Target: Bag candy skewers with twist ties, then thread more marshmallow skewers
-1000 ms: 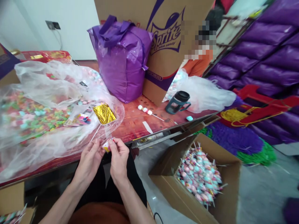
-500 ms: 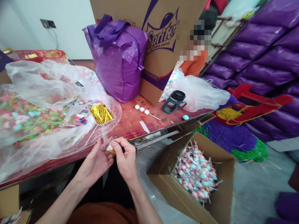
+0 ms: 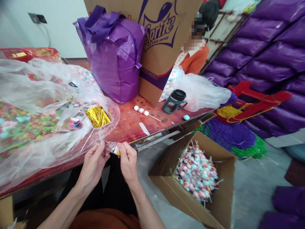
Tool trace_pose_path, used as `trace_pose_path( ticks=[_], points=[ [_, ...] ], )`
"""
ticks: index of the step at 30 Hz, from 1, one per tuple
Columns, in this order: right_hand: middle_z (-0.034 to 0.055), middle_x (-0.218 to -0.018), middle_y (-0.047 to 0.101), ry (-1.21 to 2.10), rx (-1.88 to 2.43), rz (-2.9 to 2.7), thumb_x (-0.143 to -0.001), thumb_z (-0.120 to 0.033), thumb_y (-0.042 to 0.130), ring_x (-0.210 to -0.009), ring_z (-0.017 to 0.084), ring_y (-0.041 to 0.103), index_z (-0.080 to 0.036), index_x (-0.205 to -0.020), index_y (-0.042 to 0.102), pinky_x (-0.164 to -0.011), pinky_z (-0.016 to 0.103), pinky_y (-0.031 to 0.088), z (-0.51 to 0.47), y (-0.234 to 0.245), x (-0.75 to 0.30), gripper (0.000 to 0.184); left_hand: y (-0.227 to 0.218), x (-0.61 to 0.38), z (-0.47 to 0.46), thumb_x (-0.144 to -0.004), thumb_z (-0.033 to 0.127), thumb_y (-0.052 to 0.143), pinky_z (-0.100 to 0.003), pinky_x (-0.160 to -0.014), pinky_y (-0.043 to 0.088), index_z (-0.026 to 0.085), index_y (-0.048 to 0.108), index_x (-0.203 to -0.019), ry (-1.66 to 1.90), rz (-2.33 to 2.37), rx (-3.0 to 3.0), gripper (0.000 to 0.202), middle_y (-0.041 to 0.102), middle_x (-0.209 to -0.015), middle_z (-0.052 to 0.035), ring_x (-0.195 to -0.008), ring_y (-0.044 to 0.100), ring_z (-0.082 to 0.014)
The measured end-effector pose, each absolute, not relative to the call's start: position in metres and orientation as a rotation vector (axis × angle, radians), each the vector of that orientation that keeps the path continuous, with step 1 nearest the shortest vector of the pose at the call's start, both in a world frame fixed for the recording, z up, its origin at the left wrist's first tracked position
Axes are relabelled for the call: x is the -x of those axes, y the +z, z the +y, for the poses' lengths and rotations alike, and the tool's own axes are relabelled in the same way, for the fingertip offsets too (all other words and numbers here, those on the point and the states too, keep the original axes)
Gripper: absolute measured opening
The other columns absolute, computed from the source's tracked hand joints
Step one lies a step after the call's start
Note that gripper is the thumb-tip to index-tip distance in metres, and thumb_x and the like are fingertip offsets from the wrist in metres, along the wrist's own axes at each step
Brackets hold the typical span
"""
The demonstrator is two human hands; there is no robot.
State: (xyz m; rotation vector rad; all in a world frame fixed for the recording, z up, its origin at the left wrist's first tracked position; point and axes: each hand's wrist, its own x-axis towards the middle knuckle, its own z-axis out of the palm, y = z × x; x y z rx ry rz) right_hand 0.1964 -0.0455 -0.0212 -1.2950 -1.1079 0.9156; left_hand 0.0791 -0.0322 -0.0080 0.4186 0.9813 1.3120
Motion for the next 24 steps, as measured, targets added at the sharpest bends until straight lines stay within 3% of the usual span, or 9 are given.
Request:
trace_pose_path(
  ticks=[3,8,13,16,18,20,22,24],
  points=[
    [-0.0044,-0.060,0.040,0.938,1.287,-1.186,-0.097,-0.041,0.050,-0.058,0.011,0.036,-0.021,-0.062,0.042,-0.056,0.024,0.032,-0.041,-0.023,-0.208,0.041,-0.005,-0.073,-0.023,-0.061,0.037,0.092,-0.019,-0.059,0.046,0.015,0.067,-0.071,1.264,0.956,-0.386,0.035,0.061,-0.071,0.0017,-0.061,0.052,-0.0067],
    [-0.0037,-0.063,0.045,0.906,1.332,-1.241,-0.095,-0.037,0.055,-0.061,0.011,0.040,-0.019,-0.066,0.052,-0.059,0.025,0.033,-0.033,-0.024,-0.221,0.034,-0.007,-0.076,-0.012,-0.059,0.033,0.094,-0.016,-0.056,0.041,0.015,0.060,-0.061,1.449,1.034,-0.453,0.038,0.050,-0.060,0.0056,-0.056,0.043,-0.0048],
    [-0.0057,-0.057,0.033,0.930,1.358,-1.234,-0.096,-0.047,0.051,-0.054,0.010,0.032,-0.022,-0.058,0.035,-0.053,0.025,0.028,-0.013,-0.028,-0.228,0.048,-0.009,-0.090,-0.008,-0.062,0.040,0.092,-0.017,-0.055,0.040,0.015,0.064,-0.066,1.494,1.084,-0.509,0.038,0.053,-0.062,0.0047,-0.057,0.044,-0.0053],
    [-0.0045,-0.056,0.040,0.860,1.447,-1.282,-0.097,-0.050,0.048,-0.055,0.012,0.038,-0.021,-0.059,0.042,-0.056,0.026,0.031,0.012,-0.031,-0.246,0.048,-0.008,-0.092,-0.002,-0.056,0.038,0.095,-0.016,-0.053,0.040,0.015,0.064,-0.066,1.486,1.091,-0.417,0.040,0.055,-0.062,0.0050,-0.055,0.045,-0.0047],
    [-0.0006,-0.063,0.053,0.637,1.627,-1.317,-0.099,-0.044,0.045,-0.061,0.015,0.049,-0.020,-0.066,0.054,-0.064,0.028,0.037,0.036,-0.031,-0.265,0.042,-0.006,-0.090,0.003,-0.051,0.037,0.097,-0.015,-0.053,0.042,0.015,0.064,-0.066,1.514,1.100,-0.344,0.042,0.057,-0.064,0.0049,-0.056,0.049,-0.0049],
    [0.0074,-0.082,0.065,0.287,1.903,-1.369,-0.096,-0.031,0.050,-0.079,0.021,0.057,-0.017,-0.081,0.064,-0.076,0.033,0.039,0.063,-0.031,-0.289,0.025,-0.006,-0.087,0.008,-0.048,0.036,0.098,-0.016,-0.056,0.046,0.015,0.065,-0.067,1.528,1.108,-0.289,0.044,0.060,-0.067,0.0046,-0.059,0.053,-0.0055],
    [0.0178,-0.107,0.067,0.006,2.175,-1.393,-0.089,-0.021,0.056,-0.099,0.030,0.058,-0.014,-0.098,0.068,-0.086,0.041,0.037,0.087,-0.032,-0.311,0.017,-0.007,-0.082,0.010,-0.047,0.035,0.098,-0.017,-0.060,0.049,0.015,0.065,-0.070,1.516,1.111,-0.242,0.045,0.063,-0.068,0.0042,-0.061,0.057,-0.0064],
    [0.0231,-0.116,0.065,-0.076,2.314,-1.434,-0.087,-0.017,0.057,-0.107,0.035,0.055,-0.012,-0.102,0.070,-0.090,0.046,0.035,0.102,-0.034,-0.327,0.020,-0.009,-0.079,0.012,-0.047,0.034,0.098,-0.018,-0.061,0.051,0.015,0.065,-0.072,1.486,1.109,-0.194,0.046,0.064,-0.068,0.0038,-0.062,0.060,-0.0075]
  ],
)
